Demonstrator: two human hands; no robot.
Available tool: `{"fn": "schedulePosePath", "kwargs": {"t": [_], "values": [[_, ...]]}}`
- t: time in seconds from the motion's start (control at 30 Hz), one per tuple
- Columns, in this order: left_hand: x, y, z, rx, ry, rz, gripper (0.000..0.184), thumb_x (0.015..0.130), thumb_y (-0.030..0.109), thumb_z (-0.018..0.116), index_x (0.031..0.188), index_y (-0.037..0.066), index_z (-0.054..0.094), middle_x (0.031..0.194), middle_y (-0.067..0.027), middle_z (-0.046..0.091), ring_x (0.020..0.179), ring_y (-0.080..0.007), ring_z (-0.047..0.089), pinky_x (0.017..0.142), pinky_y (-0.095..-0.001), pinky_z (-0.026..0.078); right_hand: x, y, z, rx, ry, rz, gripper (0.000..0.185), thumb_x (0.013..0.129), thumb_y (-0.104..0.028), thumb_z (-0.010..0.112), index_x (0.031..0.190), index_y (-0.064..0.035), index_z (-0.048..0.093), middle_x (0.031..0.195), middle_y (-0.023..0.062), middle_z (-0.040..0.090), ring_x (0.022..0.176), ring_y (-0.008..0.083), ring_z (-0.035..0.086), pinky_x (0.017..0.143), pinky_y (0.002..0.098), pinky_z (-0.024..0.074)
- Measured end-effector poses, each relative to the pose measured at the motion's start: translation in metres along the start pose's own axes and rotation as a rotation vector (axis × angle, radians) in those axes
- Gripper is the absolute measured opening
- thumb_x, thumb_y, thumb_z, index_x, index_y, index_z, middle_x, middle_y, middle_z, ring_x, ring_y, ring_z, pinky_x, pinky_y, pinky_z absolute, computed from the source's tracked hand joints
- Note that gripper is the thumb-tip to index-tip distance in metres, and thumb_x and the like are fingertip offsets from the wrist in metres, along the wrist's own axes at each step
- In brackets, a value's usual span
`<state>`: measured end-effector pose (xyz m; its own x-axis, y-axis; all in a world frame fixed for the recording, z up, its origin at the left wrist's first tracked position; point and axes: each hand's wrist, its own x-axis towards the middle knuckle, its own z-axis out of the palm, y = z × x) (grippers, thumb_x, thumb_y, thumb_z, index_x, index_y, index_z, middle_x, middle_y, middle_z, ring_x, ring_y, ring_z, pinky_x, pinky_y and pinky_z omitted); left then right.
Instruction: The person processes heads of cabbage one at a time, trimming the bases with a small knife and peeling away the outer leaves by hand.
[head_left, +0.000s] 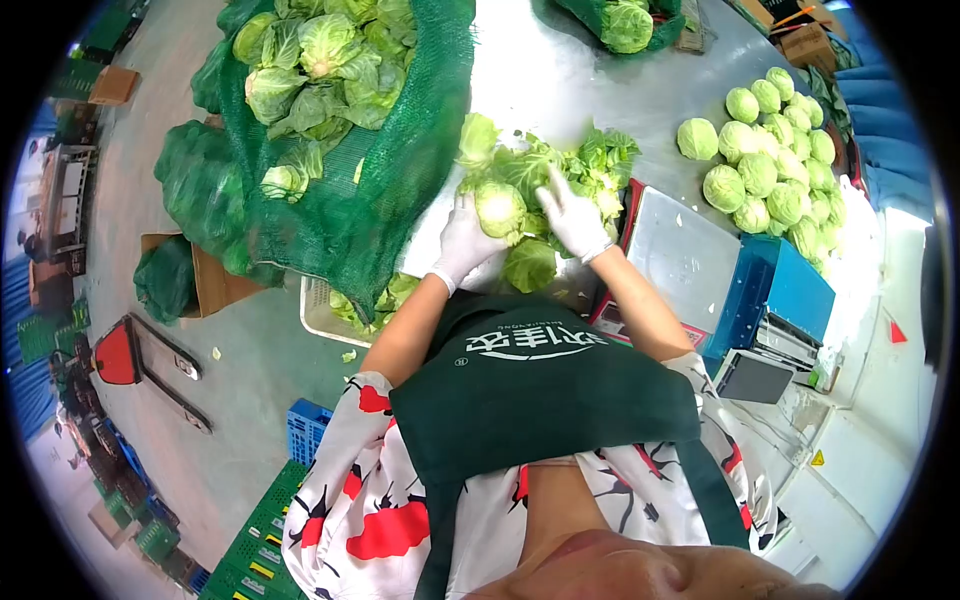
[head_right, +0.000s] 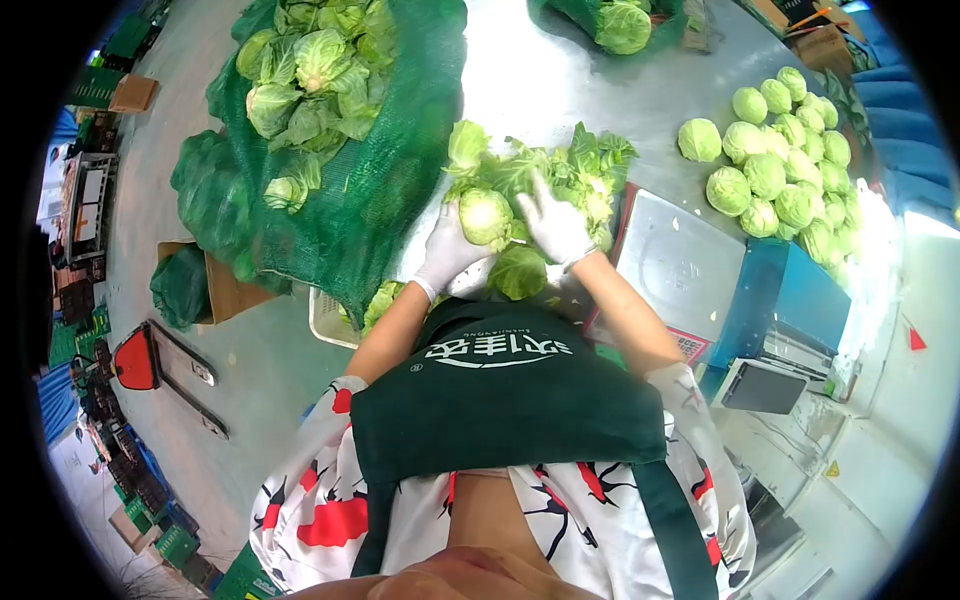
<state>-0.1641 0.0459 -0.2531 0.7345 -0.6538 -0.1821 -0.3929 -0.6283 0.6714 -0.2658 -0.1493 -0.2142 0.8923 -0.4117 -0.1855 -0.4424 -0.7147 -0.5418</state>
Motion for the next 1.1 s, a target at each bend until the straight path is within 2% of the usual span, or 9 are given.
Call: {"fn": "schedulePosePath", "kwargs": {"t": [0.4,0.57,0.67,0.7,0.8,0.87,0.9,1.07,1.1], "values": [[0.01,0.015,0.002,0.151,-0.073,-0.016,0.112,0.06,0.045,0.089,0.139,-0.014,0.035,0.134,-0.0316,0.049,0.12,-0.0425,0.055,0.102,-0.0424,0.048,0.031,-0.024,0.015,-0.341,-0.204,-0.281,0.051,0.104,-0.042,0.038,0.147,-0.0154,0.044,0.079,0.0143,0.072,0.067,0.0341,0.069,0.062,0.0484,0.0536],[-0.007,-0.004,0.01,0.042,0.203,0.146,0.098,0.066,0.023,0.085,0.143,-0.009,0.035,0.138,-0.0251,0.052,0.124,-0.0351,0.057,0.103,-0.0396,0.049,0.078,0.03,0.018,-0.004,-0.154,-0.064,0.046,0.102,-0.042,0.043,0.133,-0.0141,0.061,0.109,0.0223,0.069,0.101,0.0414,0.066,0.091,0.0474,0.0514],[-0.01,-0.025,-0.011,-0.951,-0.06,-0.227,0.086,0.07,0.015,0.083,0.142,-0.006,0.04,0.133,-0.0186,0.058,0.121,-0.0264,0.06,0.102,-0.0363,0.05,0.087,0.051,0.032,0.111,-0.038,-0.126,0.048,0.102,-0.042,0.044,0.136,-0.011,0.058,0.111,0.0223,0.069,0.104,0.0421,0.064,0.093,0.0471,0.0509],[-0.014,-0.03,-0.013,-0.974,0.004,-0.225,0.079,0.071,0.009,0.083,0.139,-0.004,0.045,0.125,-0.0137,0.063,0.112,-0.0213,0.063,0.098,-0.0347,0.052,0.084,0.052,0.034,0.056,0.057,-0.16,0.048,0.103,-0.04,0.042,0.135,-0.0088,0.059,0.098,0.0198,0.072,0.092,0.0378,0.069,0.089,0.0425,0.0534],[-0.03,-0.023,-0.029,-0.845,0.151,-0.201,0.084,0.068,0.01,0.085,0.139,-0.004,0.043,0.126,-0.0153,0.062,0.112,-0.0221,0.063,0.098,-0.0344,0.052,0.067,0.011,0.005,0.227,-0.139,0.12,0.064,0.1,-0.052,0.045,0.141,-0.0034,0.052,0.078,0.0154,0.072,0.075,0.03,0.071,0.082,0.0387,0.0565],[-0.03,-0.03,-0.018,-0.719,0.254,-0.215,0.097,0.064,0.023,0.091,0.141,-0.004,0.039,0.13,-0.0198,0.056,0.118,-0.0273,0.059,0.102,-0.038,0.048,0.043,-0.038,-0.015,0.28,-0.275,0.23,0.125,0.077,-0.085,0.053,0.151,0.0107,0.023,0.061,0.0077,0.065,0.061,0.0191,0.067,0.063,0.0347,0.0571],[-0.029,-0.023,-0.02,-0.604,0.302,-0.193,0.101,0.062,0.026,0.092,0.141,-0.005,0.038,0.131,-0.0211,0.054,0.119,-0.029,0.057,0.103,-0.0391,0.047,0.034,-0.039,0.005,0.273,-0.202,0.13,0.126,0.076,-0.085,0.054,0.152,0.0107,0.022,0.062,0.0093,0.065,0.056,0.0188,0.066,0.059,0.0313,0.0564],[-0.025,-0.004,-0.029,-0.348,0.388,-0.045,0.106,0.061,0.027,0.094,0.142,-0.005,0.035,0.133,-0.0223,0.051,0.121,-0.0311,0.055,0.104,-0.0401,0.046,-0.002,-0.072,0.004,0.425,-0.228,0.066,0.087,0.081,-0.049,0.074,0.142,0.0059,0.044,0.073,0.0167,0.068,0.07,0.018,0.069,0.068,0.0284,0.0558],[-0.026,-0.002,-0.034,-0.564,0.335,-0.082,0.102,0.064,0.024,0.092,0.143,-0.005,0.035,0.133,-0.0207,0.053,0.119,-0.0287,0.057,0.103,-0.0386,0.047,-0.004,-0.073,-0.004,0.492,-0.245,0.069,0.076,0.082,-0.042,0.075,0.138,0.0041,0.052,0.074,0.0159,0.069,0.073,0.0175,0.07,0.069,0.0284,0.0558]]}}
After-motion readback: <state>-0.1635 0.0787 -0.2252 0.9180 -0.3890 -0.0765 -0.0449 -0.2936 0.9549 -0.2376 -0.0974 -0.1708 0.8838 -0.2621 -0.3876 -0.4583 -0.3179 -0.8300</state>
